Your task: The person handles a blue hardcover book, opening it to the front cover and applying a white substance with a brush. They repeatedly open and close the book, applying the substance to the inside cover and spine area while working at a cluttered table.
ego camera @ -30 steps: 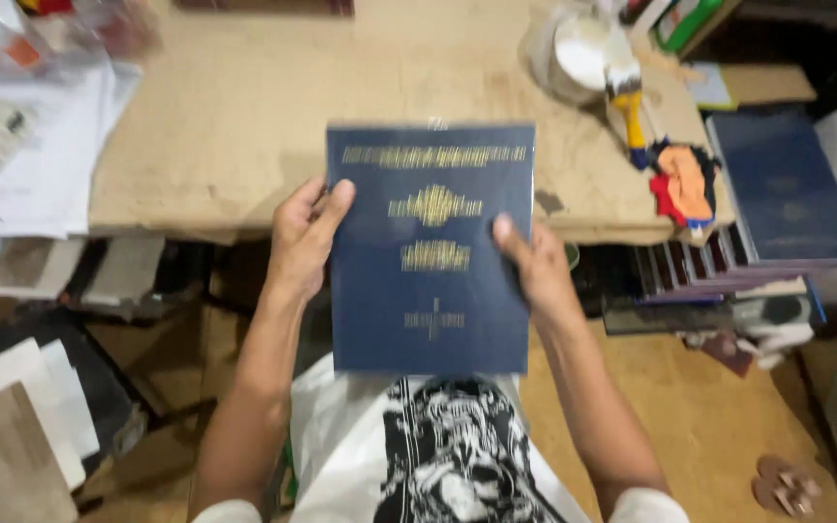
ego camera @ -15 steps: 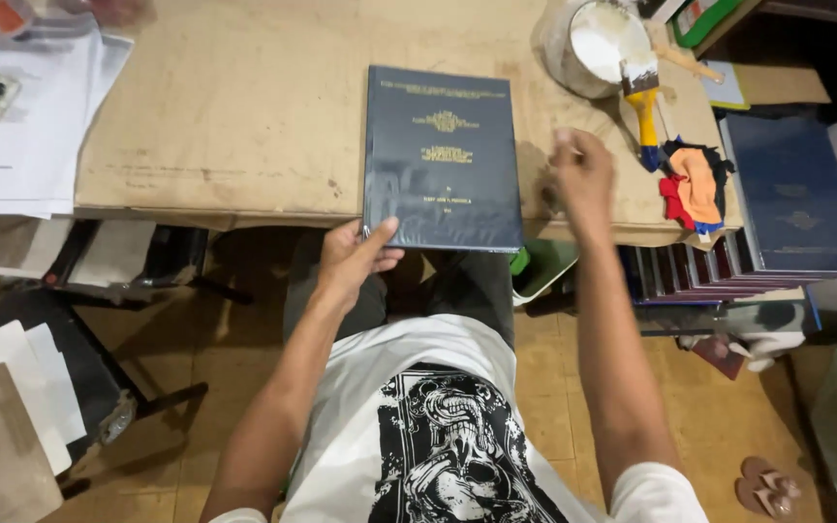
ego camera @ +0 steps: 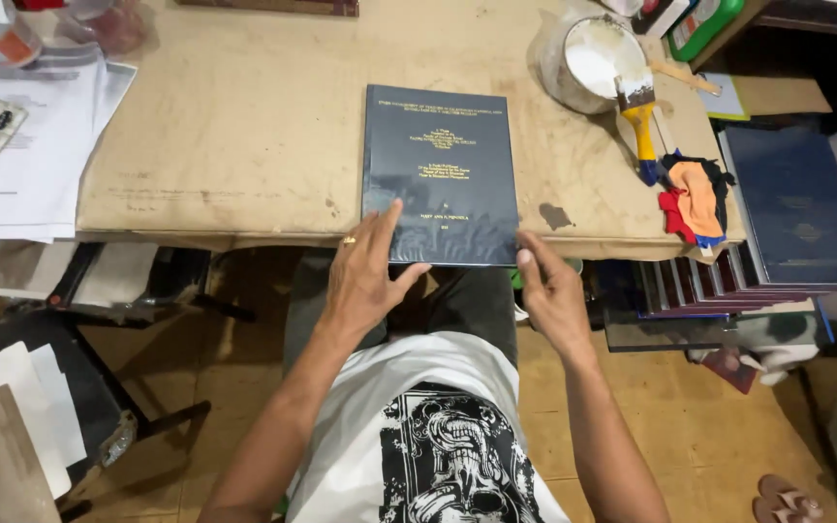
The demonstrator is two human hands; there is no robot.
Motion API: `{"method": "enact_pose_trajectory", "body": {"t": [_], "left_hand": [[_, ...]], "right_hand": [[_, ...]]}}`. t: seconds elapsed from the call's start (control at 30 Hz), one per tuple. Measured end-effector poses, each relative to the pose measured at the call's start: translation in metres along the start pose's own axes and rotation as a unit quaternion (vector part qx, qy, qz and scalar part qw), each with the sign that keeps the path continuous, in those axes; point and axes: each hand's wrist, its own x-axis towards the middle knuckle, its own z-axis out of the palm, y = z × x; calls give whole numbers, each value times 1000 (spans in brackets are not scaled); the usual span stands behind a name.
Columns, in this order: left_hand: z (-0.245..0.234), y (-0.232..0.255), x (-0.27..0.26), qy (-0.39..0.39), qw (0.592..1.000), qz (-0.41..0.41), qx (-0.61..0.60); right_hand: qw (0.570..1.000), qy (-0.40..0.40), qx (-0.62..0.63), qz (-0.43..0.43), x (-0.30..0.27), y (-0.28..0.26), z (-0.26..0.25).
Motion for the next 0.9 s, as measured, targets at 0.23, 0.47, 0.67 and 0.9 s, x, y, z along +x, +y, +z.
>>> {"method": "enact_pose_trajectory", "body": {"t": [0.23,0.47,0.67,0.9], "left_hand": [[1,-5,4,111,994,-1,-4],[-4,-18,-1,190,977,-20,-93],[-21,-29,-6,203,978,-26,-48],[-30,-15,-2,193,980,-27,-40]], "right_hand": [[990,28,32,-133,-8,-33,-7],[954,128,39,-268,6,-27,-29],[975,112,45,-184,-2,19,-12],[983,109,52,-135,6,61,2]]}}
